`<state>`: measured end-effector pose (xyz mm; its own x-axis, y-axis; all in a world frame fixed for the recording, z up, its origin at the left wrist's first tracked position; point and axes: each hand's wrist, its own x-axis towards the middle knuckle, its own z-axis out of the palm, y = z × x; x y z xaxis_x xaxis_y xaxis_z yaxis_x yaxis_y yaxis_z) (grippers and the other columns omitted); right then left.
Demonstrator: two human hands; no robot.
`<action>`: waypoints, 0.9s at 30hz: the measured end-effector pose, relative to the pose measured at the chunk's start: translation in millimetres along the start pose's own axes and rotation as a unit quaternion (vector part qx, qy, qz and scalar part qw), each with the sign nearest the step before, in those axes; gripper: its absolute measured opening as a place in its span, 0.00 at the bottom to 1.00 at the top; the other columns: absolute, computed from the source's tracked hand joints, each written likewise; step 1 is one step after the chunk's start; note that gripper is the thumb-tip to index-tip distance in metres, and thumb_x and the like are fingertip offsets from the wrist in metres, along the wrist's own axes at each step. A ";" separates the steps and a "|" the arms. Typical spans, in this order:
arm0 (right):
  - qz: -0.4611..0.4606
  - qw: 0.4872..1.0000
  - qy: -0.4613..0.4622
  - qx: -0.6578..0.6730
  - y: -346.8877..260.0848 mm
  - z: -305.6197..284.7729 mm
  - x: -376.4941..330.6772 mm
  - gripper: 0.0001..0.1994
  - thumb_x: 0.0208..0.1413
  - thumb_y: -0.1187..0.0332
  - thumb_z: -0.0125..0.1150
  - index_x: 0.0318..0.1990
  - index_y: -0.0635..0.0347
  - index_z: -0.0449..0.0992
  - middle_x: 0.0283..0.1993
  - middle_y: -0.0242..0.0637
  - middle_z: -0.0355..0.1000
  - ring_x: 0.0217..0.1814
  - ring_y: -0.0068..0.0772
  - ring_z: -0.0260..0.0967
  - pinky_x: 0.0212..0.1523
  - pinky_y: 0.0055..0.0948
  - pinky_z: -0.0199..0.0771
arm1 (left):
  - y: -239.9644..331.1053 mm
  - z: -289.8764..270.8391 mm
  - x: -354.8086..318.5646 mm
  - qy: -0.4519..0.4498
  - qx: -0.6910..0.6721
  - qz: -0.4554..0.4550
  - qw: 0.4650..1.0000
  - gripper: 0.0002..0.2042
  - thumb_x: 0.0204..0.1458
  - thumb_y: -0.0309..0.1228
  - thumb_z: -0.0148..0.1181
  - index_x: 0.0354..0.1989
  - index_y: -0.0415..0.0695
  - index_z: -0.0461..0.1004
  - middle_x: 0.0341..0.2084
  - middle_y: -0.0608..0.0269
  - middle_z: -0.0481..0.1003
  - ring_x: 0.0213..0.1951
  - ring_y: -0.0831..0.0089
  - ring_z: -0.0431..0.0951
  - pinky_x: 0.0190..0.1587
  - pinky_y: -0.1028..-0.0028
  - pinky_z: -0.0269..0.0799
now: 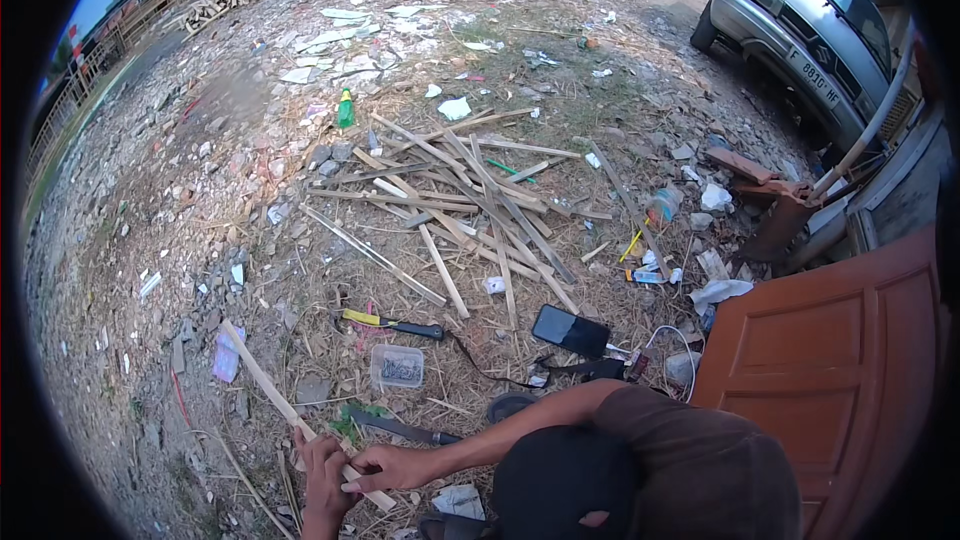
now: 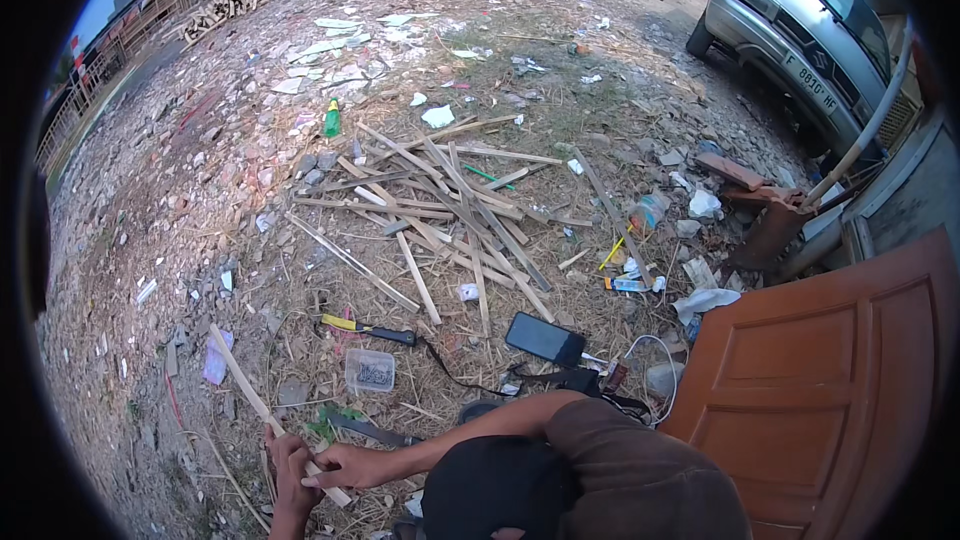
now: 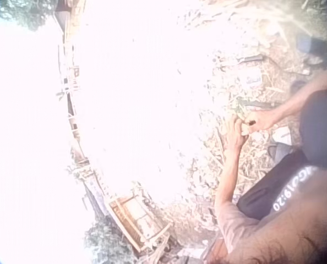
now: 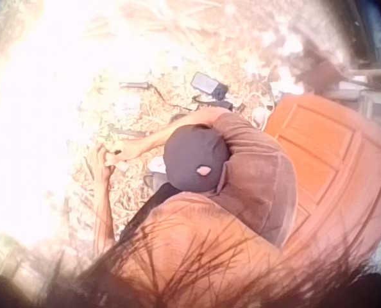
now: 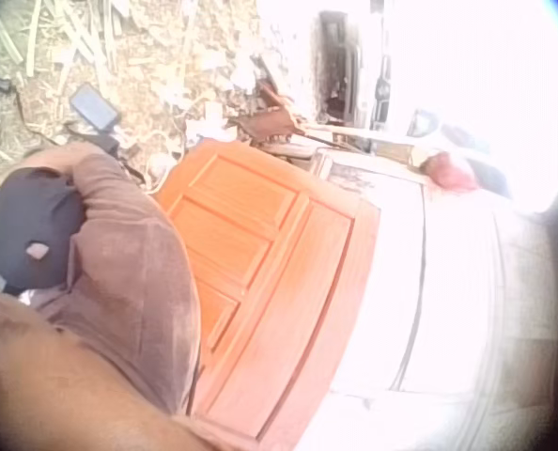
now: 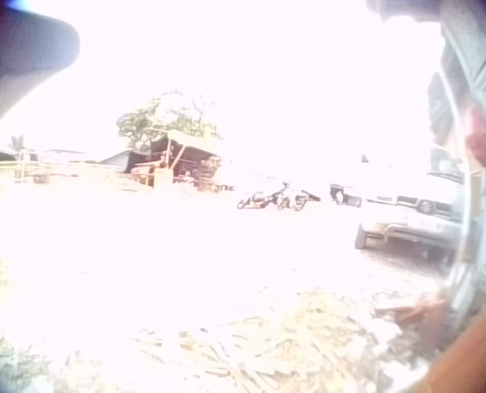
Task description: The person carves a strip of bamboo with a large knife, repeatedly shaving off thin layers.
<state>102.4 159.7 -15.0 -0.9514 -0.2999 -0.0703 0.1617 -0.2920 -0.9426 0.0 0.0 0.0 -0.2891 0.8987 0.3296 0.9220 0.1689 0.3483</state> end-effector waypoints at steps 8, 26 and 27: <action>0.033 0.998 0.046 -0.029 25.3 -22.3 -15.5 0.20 0.60 0.50 0.56 0.31 0.61 0.70 0.23 0.30 0.67 0.26 0.22 0.66 0.28 0.28 0.65 | -10.4 -16.7 9.3 0.159 -0.095 -0.060 0.981 0.13 0.44 0.23 0.59 0.27 0.44 0.56 0.23 0.60 0.59 0.29 0.63 0.63 0.56 0.49 0.59; 0.175 0.807 0.030 -0.563 111.8 -63.7 -121.2 0.27 0.42 0.57 0.70 0.47 0.58 0.65 0.38 0.47 0.72 0.39 0.52 0.74 0.38 0.49 0.73 | -39.0 -86.3 46.8 0.490 -0.319 -0.191 0.789 0.13 0.63 0.30 0.40 0.23 0.47 0.51 0.18 0.71 0.49 0.23 0.80 0.46 0.35 0.74 0.54; 0.160 0.802 0.040 -0.574 109.8 -62.8 -123.4 0.30 0.42 0.59 0.71 0.50 0.58 0.62 0.41 0.48 0.72 0.39 0.53 0.74 0.38 0.49 0.73 | -37.3 -84.8 46.5 0.485 -0.332 -0.199 0.784 0.14 0.63 0.30 0.39 0.23 0.48 0.51 0.18 0.71 0.49 0.23 0.80 0.45 0.35 0.74 0.55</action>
<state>221.1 221.7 -130.3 -0.9304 -0.1199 -0.3464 0.0967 0.8312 -0.5475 -69.7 1.2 76.7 -0.8761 0.0437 0.4801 0.4659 -0.1792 0.8665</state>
